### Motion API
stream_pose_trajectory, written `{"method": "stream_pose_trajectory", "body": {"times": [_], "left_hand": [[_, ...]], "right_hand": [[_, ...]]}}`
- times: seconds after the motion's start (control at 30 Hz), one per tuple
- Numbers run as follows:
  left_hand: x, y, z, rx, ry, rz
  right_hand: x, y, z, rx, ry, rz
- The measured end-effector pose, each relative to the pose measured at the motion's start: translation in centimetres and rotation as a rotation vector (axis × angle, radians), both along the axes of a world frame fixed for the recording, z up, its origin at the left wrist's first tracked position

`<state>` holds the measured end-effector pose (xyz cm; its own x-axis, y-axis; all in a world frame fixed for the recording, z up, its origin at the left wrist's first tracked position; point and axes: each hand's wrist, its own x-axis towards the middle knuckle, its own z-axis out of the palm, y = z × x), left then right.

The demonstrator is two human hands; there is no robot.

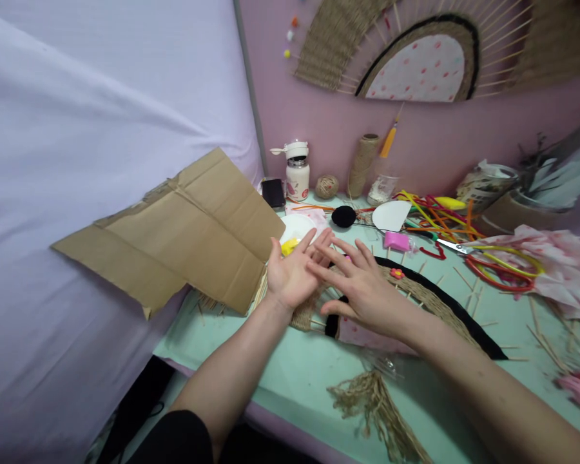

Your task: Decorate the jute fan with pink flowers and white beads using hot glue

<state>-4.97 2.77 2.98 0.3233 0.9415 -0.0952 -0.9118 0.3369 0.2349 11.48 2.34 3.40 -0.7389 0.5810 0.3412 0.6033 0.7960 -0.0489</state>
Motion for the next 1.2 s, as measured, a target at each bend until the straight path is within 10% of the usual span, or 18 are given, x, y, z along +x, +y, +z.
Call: {"method": "stream_pose_trajectory", "body": {"times": [1.2], "left_hand": [[1.1, -0.7, 0.1, -0.071, -0.013, -0.121]], "right_hand": [[-0.2, -0.1, 0.0, -0.067, -0.008, -0.035]]}}
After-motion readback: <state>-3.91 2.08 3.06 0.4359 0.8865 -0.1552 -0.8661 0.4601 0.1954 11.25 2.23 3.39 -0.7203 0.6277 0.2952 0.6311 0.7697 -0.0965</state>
